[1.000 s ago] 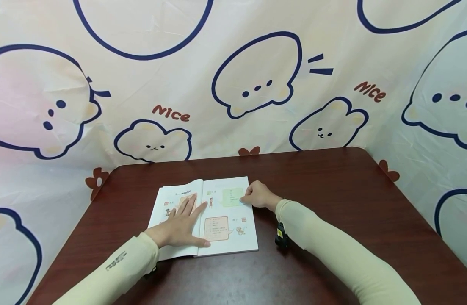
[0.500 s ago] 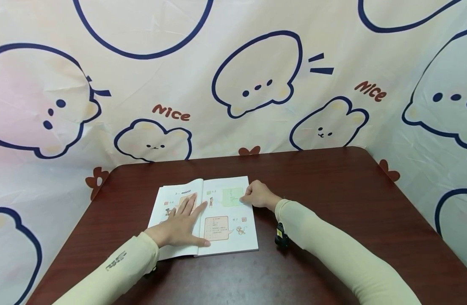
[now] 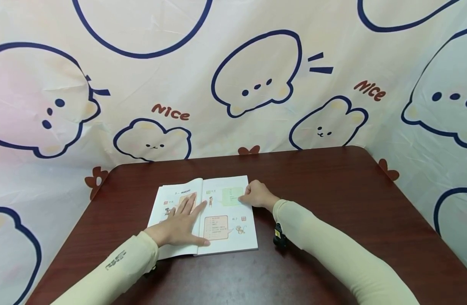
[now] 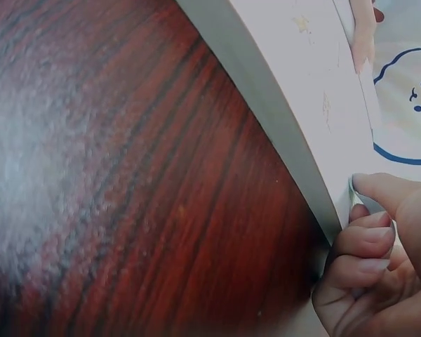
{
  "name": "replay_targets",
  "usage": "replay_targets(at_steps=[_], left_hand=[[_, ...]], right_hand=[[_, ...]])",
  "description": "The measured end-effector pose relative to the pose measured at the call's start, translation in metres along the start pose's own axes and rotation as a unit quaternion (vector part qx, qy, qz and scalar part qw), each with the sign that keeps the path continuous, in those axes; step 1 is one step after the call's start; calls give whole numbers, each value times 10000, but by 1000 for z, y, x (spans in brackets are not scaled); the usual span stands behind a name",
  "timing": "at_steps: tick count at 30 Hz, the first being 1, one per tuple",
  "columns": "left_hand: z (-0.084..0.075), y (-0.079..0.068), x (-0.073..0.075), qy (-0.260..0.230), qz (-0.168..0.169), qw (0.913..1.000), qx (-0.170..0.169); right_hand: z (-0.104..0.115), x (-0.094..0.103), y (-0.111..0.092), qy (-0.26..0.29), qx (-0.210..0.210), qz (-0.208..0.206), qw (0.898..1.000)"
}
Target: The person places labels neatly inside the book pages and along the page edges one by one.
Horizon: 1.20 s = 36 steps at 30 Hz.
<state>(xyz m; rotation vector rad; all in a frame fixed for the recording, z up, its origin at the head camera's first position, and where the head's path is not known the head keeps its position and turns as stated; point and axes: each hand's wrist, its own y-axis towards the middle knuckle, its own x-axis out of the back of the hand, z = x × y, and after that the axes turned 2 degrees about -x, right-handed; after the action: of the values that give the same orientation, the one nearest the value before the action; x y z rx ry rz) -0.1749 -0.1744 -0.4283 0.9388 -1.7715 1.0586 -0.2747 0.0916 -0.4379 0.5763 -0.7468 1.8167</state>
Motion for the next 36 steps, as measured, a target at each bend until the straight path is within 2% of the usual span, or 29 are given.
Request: replay_targets(at_steps=[11,22,36], left_hand=[[0,-2,1,-68,65,9999,41],[0,1,3,-10,92,10000,24],[-1,0,2,-47,52,10000,47]], right_hand=[[6,-2,-1,135,-340,136,9992],[4,-1,2,21,-401,194,9990],[10,5,-9,44,-336,289,9990]])
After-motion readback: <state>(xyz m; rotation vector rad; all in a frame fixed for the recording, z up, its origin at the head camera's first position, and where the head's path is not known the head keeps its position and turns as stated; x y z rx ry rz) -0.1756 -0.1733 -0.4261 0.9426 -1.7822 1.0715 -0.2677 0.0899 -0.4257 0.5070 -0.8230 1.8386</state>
